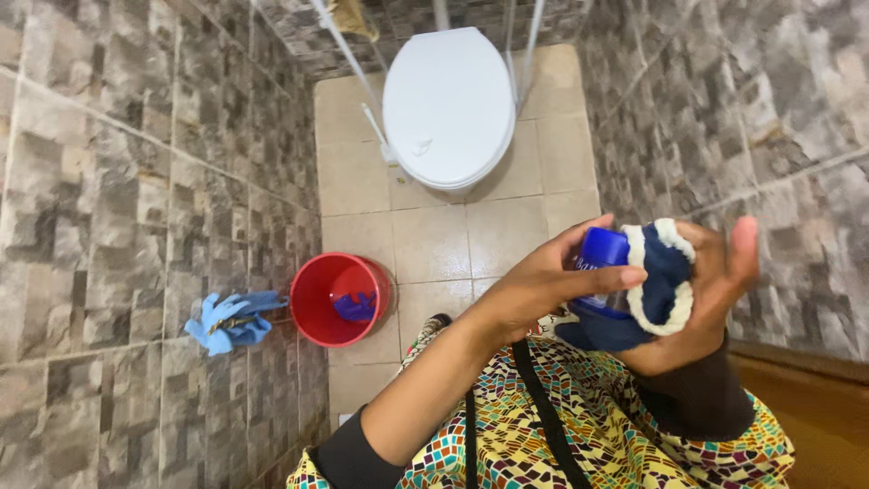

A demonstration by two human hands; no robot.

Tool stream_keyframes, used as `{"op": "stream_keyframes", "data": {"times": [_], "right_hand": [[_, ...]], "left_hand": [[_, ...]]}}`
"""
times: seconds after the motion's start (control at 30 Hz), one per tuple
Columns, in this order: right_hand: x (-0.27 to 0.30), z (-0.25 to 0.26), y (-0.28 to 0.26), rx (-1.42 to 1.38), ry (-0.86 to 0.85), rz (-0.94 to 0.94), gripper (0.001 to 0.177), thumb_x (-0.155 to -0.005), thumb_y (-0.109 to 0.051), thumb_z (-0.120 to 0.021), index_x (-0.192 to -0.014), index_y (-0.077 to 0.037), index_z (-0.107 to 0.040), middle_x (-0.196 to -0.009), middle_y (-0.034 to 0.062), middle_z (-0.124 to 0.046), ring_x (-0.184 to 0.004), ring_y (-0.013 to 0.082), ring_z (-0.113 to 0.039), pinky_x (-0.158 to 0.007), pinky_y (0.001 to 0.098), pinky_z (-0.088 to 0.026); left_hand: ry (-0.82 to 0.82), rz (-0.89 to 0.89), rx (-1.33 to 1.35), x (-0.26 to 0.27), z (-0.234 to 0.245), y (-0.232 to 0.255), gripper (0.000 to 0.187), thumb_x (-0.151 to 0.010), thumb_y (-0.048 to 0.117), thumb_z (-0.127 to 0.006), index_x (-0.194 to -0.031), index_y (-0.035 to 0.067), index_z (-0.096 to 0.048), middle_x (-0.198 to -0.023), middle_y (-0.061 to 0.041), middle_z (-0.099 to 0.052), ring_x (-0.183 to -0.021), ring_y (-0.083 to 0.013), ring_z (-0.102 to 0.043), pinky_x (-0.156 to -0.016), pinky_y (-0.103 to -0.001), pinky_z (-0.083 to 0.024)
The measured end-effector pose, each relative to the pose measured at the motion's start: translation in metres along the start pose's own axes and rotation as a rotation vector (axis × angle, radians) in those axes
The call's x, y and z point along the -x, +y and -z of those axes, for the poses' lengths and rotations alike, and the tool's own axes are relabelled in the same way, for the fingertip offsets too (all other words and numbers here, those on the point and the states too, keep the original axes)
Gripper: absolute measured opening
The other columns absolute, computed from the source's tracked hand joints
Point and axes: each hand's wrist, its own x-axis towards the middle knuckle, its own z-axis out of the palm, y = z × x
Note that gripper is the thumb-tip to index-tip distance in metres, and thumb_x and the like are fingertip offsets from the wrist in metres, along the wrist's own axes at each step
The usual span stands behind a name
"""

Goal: The person wipes a tube of cream and various bottles with a cloth in a bathroom, then rearranges toiletries on a shelf and handles a jar at the sink.

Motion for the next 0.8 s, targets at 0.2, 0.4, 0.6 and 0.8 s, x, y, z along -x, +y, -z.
{"op": "stream_keyframes", "data": {"times": [0.2,0.4,0.6,0.8], "right_hand": [[-0.037,-0.017,-0.007,-0.202,-0.091,0.085,0.143,-0.073,-0.020,-0.099,-0.165,-0.021,0.010,-0.134,0.0148,-0.046,-0.113,0.0236,-0.060,-0.096,0.0311,-0.052],[-0.049,-0.030,0.007,-0.087,-0.120,0.004,0.145,-0.067,-0.011,-0.093,-0.168,-0.021,0.011,-0.138,0.0175,-0.048,-0.109,0.0252,-0.059,-0.099,0.0345,-0.052],[-0.041,-0.017,0.022,-0.218,-0.054,-0.066,0.138,-0.077,-0.013,-0.093,-0.168,-0.015,0.010,-0.139,0.0141,-0.048,-0.118,0.0229,-0.059,-0.102,0.0317,-0.049],[-0.055,-0.005,0.019,-0.091,-0.016,-0.095,0.136,-0.070,-0.007,-0.089,-0.167,-0.014,0.006,-0.141,0.0169,-0.049,-0.120,0.0252,-0.061,-0.102,0.0337,-0.052]], "left_hand": [[0.147,-0.074,-0.027,0.009,0.018,0.023,0.105,-0.081,0.038,-0.088,-0.159,-0.005,-0.032,-0.129,-0.020,-0.064,-0.116,-0.0217,-0.063,-0.101,-0.036,-0.050],[0.144,-0.118,0.189,0.006,0.028,0.025,0.094,-0.089,0.046,-0.078,-0.159,-0.001,-0.038,-0.121,-0.012,-0.069,-0.109,-0.0173,-0.066,-0.099,-0.033,-0.049],[0.000,-0.053,0.187,-0.018,0.020,0.016,0.068,-0.099,0.049,-0.069,-0.142,-0.002,-0.057,-0.119,-0.007,-0.069,-0.106,-0.0135,-0.066,-0.099,-0.030,-0.051],[0.016,-0.016,0.134,-0.045,0.011,0.009,0.059,-0.096,0.036,-0.074,-0.138,-0.004,-0.060,-0.118,-0.008,-0.069,-0.102,-0.0123,-0.066,-0.096,-0.028,-0.052]]}}
